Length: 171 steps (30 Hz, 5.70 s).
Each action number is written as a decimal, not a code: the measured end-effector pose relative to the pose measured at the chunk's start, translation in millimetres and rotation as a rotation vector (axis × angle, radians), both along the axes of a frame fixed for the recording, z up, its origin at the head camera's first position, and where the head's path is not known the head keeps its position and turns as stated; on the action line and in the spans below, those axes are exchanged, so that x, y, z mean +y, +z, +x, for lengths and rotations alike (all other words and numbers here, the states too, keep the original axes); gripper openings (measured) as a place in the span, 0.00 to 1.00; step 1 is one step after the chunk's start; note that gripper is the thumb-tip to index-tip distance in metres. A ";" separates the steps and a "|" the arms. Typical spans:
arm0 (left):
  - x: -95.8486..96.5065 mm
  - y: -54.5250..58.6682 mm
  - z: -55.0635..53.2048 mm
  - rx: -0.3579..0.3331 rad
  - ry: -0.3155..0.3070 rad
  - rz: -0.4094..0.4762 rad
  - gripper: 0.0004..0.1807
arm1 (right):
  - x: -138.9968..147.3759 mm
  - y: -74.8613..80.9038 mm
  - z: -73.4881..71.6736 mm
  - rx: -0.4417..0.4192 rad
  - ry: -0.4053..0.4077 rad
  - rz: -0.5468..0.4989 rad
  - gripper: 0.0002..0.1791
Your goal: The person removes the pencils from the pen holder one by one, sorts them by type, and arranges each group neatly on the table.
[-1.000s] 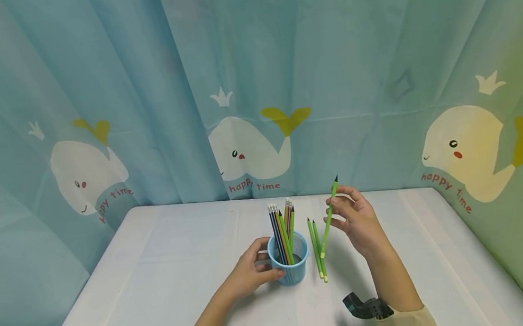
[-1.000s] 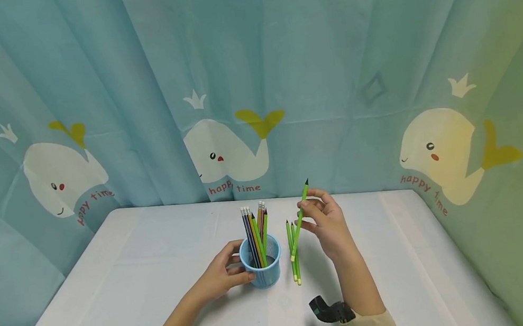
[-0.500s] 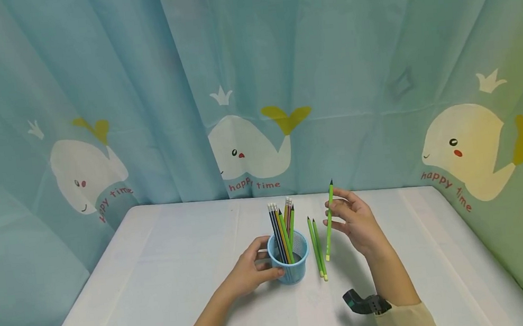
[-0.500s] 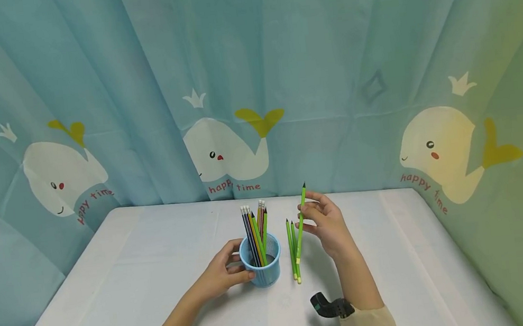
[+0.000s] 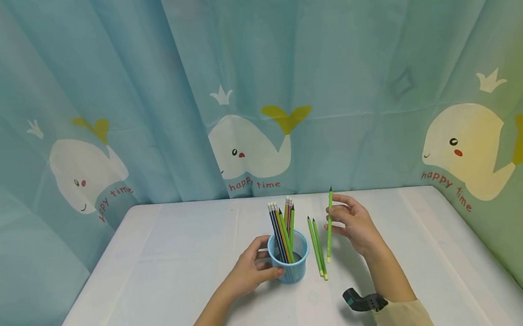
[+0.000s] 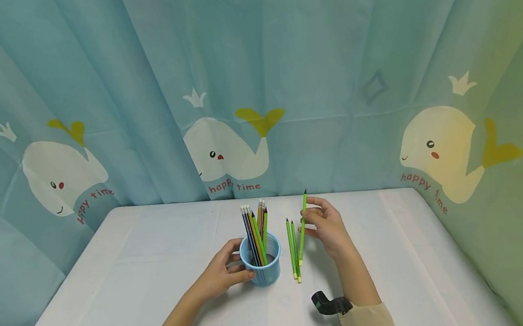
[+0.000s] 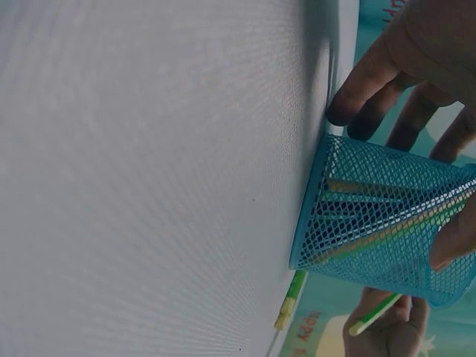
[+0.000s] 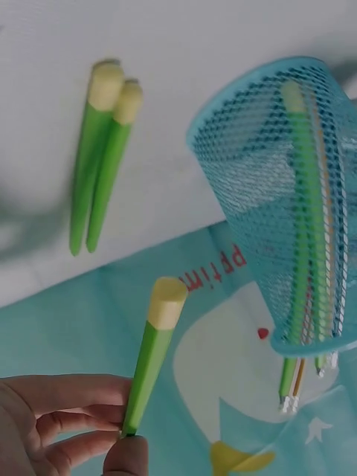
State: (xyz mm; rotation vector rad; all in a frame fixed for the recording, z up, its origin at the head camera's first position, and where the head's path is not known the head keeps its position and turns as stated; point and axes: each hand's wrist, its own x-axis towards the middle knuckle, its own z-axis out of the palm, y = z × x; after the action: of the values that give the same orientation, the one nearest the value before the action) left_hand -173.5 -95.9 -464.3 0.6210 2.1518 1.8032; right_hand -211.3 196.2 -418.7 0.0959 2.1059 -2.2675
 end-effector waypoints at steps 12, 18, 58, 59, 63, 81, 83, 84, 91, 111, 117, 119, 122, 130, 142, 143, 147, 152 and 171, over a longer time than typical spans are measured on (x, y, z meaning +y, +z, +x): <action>0.1 -0.3 0.1 -0.016 -0.022 0.039 0.41 | 3.8 -19.4 -6.8 -0.030 -0.058 0.102 0.26; 0.3 0.2 0.9 -0.016 -0.018 0.035 0.40 | 4.2 -27.0 -8.6 -0.055 -0.071 0.157 0.26; 0.8 -0.1 -0.6 -0.021 -0.018 0.035 0.40 | 0.5 -50.3 -16.1 -0.149 -0.059 0.350 0.26; 0.8 0.0 -0.6 -0.023 -0.017 0.035 0.40 | 0.4 -49.3 -15.8 -0.147 -0.054 0.343 0.26; 1.1 -0.1 -0.7 -0.031 -0.013 0.032 0.40 | -0.9 -42.8 -13.7 -0.129 -0.023 0.307 0.27; 0.5 0.7 0.6 -0.021 -0.010 0.030 0.41 | -35.6 19.5 17.8 0.216 0.189 0.207 0.19; 0.5 1.5 0.4 -0.022 -0.006 0.025 0.41 | -43.0 23.0 21.7 0.279 0.215 0.244 0.18; 0.6 1.8 0.2 -0.021 -0.007 0.024 0.41 | -46.6 24.0 23.4 0.311 0.231 0.268 0.19; -0.5 -0.1 -1.1 0.000 -0.017 0.011 0.39 | -67.8 22.4 31.2 0.396 0.273 0.469 0.27; -0.9 3.5 0.9 -0.004 -0.023 0.010 0.39 | -98.2 11.4 34.6 0.440 0.046 0.709 0.14; -0.3 2.5 0.9 -0.001 -0.026 0.016 0.39 | -93.8 15.4 37.1 0.429 0.025 0.635 0.07; -0.1 2.0 0.8 -0.001 -0.024 0.021 0.39 | -89.7 18.6 37.4 0.416 0.046 0.591 0.07; 0.3 0.9 0.7 0.000 -0.020 0.021 0.39 | -82.2 22.8 37.3 0.394 0.083 0.542 0.07; 0.9 -0.4 2.1 -0.002 -0.008 0.013 0.39 | -63.4 31.6 36.9 0.348 0.192 0.359 0.10; 1.2 1.1 2.2 -0.014 0.001 0.015 0.40 | -40.7 44.0 34.6 0.356 0.226 0.129 0.14; 1.1 1.0 2.2 -0.014 0.002 0.014 0.40 | -39.8 44.4 34.7 0.355 0.224 0.119 0.14; 1.1 0.6 2.0 -0.015 -0.001 0.014 0.40 | -37.3 46.5 35.8 0.346 0.212 0.078 0.15; 0.9 -0.4 1.9 -0.016 0.000 0.017 0.40 | -35.2 49.1 37.7 0.319 0.203 0.010 0.14; 0.5 -2.3 2.1 -0.015 -0.002 0.016 0.40 | -23.5 54.6 37.5 0.331 0.183 -0.090 0.14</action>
State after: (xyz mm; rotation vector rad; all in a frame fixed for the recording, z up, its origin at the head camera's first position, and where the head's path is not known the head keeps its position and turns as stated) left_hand -171.3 -95.4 -466.6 0.6114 2.1281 1.8196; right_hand -173.9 172.7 -364.1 -0.4871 2.0415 -2.3955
